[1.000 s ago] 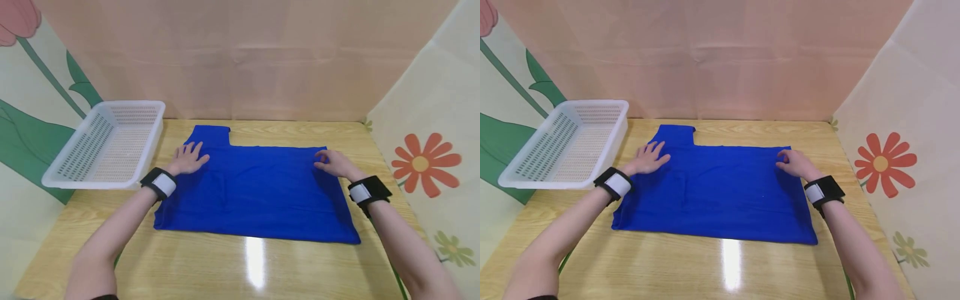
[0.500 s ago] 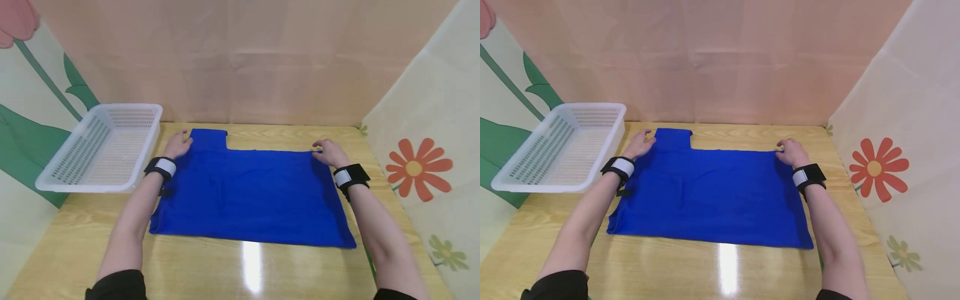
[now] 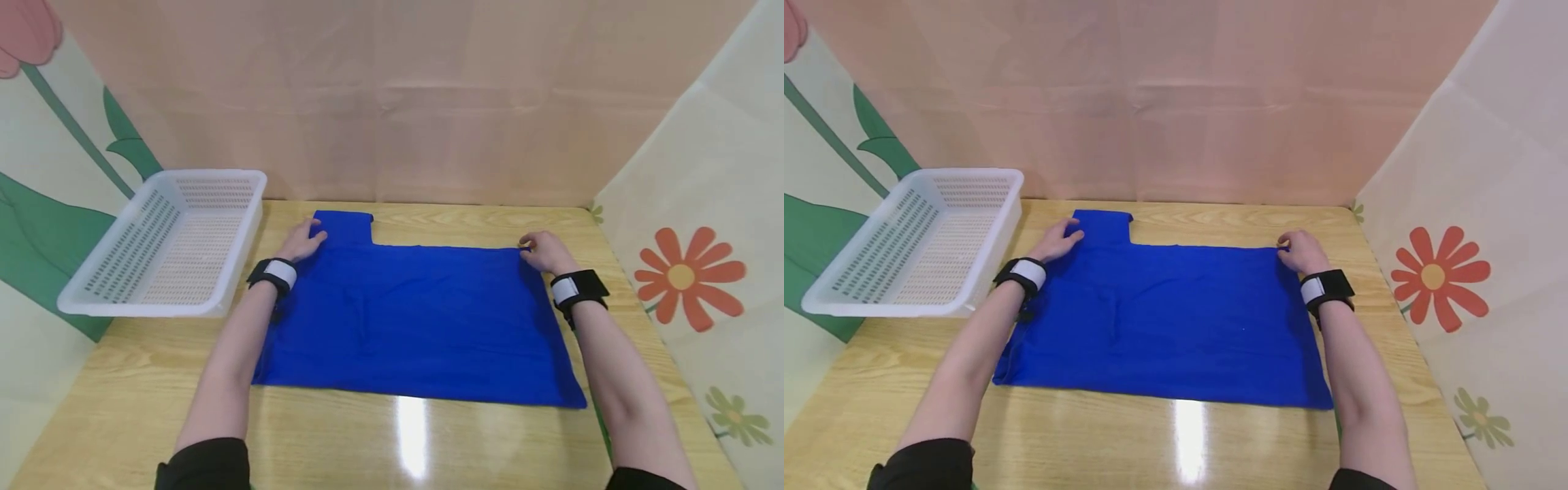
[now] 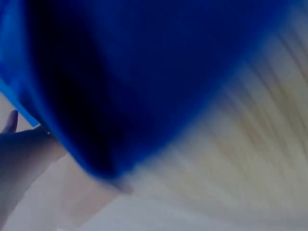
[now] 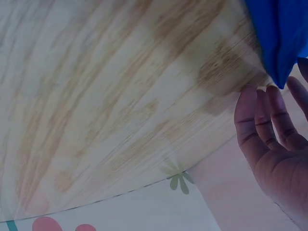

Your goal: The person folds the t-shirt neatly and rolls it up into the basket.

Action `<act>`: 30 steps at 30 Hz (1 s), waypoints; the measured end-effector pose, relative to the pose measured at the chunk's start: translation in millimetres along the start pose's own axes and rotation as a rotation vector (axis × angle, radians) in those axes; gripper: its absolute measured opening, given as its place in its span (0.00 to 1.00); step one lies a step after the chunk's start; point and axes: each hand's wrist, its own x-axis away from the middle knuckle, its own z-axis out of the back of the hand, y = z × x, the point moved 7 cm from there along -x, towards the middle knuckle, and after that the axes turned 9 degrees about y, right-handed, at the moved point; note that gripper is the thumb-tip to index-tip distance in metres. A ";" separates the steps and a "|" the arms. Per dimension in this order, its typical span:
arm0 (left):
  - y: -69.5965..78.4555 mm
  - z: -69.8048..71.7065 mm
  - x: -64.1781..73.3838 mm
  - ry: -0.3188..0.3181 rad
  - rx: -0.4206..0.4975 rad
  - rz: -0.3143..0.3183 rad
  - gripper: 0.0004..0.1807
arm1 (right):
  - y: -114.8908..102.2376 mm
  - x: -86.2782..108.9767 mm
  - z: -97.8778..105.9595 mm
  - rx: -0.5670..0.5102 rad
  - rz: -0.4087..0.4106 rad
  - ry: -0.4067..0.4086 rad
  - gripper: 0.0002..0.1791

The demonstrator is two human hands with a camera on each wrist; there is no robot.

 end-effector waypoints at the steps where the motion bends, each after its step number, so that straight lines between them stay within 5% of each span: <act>1: -0.3 -1.1 -1.5 -0.012 0.045 0.027 0.29 | 0.6 0.3 0.3 0.003 -0.004 0.000 0.22; 5: -12.2 -8.2 -19.4 -0.030 0.251 0.129 0.30 | 1.6 1.2 1.2 0.015 -0.008 0.000 0.22; 8: -37.6 -19.2 -45.2 -0.003 0.322 0.129 0.29 | 1.6 1.1 0.8 0.018 -0.007 -0.004 0.22; 10: -61.4 -27.9 -65.7 0.015 0.313 0.112 0.30 | 2.6 0.2 0.0 0.017 -0.008 -0.003 0.20; 12: -69.2 -29.9 -74.7 0.019 0.238 0.118 0.30 | 3.4 -0.9 -0.2 0.013 -0.004 0.006 0.19; 14: -65.0 -26.3 -75.3 0.026 0.148 0.128 0.29 | 4.3 -1.7 0.7 0.011 0.001 0.023 0.18; 17: -28.8 -10.2 -50.8 -0.014 0.069 0.209 0.27 | 3.6 -2.0 2.2 0.005 0.004 0.051 0.17; 20: -8.1 1.3 -33.4 0.014 0.086 0.252 0.25 | 2.2 -1.3 2.4 0.011 -0.002 0.060 0.18; 21: -20.6 -2.1 -43.1 0.051 0.161 0.233 0.24 | 1.7 -1.1 2.3 0.012 -0.005 0.062 0.18; 24: -24.0 2.4 -47.9 0.112 0.217 0.245 0.22 | -0.4 -0.1 4.8 0.010 -0.014 0.058 0.17; 26: -42.8 -0.5 -66.0 0.175 0.263 0.196 0.16 | -1.0 0.0 8.1 0.005 -0.010 0.070 0.16; 28: -30.8 6.7 -60.6 0.162 0.216 0.215 0.17 | -0.6 0.0 12.2 -0.003 -0.004 0.091 0.16; 30: -24.1 10.4 -60.0 0.154 0.190 0.162 0.16 | 1.7 0.5 15.4 -0.010 -0.004 0.114 0.15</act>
